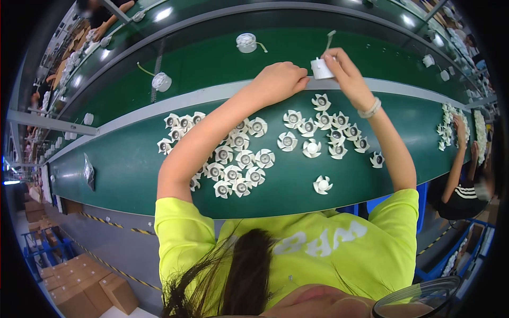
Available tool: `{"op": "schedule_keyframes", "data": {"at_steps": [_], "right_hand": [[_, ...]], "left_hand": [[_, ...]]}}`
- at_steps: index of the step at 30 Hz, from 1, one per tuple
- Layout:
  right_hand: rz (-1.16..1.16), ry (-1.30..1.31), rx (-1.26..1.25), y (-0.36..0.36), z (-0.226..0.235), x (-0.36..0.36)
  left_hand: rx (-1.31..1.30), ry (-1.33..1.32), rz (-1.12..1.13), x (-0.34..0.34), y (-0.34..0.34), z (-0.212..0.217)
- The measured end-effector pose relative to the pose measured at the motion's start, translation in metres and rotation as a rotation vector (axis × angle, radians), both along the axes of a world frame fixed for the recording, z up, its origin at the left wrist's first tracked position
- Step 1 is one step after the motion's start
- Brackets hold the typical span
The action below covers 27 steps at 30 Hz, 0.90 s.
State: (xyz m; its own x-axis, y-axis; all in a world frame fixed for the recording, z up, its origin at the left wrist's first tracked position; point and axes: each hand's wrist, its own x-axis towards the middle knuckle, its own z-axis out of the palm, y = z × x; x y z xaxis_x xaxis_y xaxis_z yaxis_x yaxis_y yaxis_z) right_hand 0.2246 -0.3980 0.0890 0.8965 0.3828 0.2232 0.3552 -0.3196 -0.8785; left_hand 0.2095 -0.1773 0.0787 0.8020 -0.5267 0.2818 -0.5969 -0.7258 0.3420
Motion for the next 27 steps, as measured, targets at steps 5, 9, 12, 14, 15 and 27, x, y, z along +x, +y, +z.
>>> {"op": "schedule_keyframes", "data": {"at_steps": [5, 9, 12, 14, 15, 27], "right_hand": [[0.060, 0.366, 0.216, -0.039, -0.034, -0.029], [0.130, 0.394, 0.180, -0.060, -0.040, -0.047], [0.127, 0.401, 0.226, -0.064, -0.033, -0.053], [0.117, 0.403, 0.221, -0.066, -0.032, -0.052], [0.108, 0.402, 0.213, -0.066, -0.031, -0.051], [0.480, -0.126, -0.118, 0.038, 0.004, -0.069]], "left_hand": [[0.085, 0.000, -0.130, 0.022, -0.032, -0.028], [0.131, -0.046, -0.173, 0.020, -0.038, -0.038], [0.074, -0.067, -0.173, 0.019, -0.035, -0.045], [0.068, -0.062, -0.173, 0.017, -0.035, -0.044], [0.060, -0.061, -0.173, 0.016, -0.034, -0.044], [-0.149, 0.067, -0.058, 0.017, 0.006, -0.030]]}}
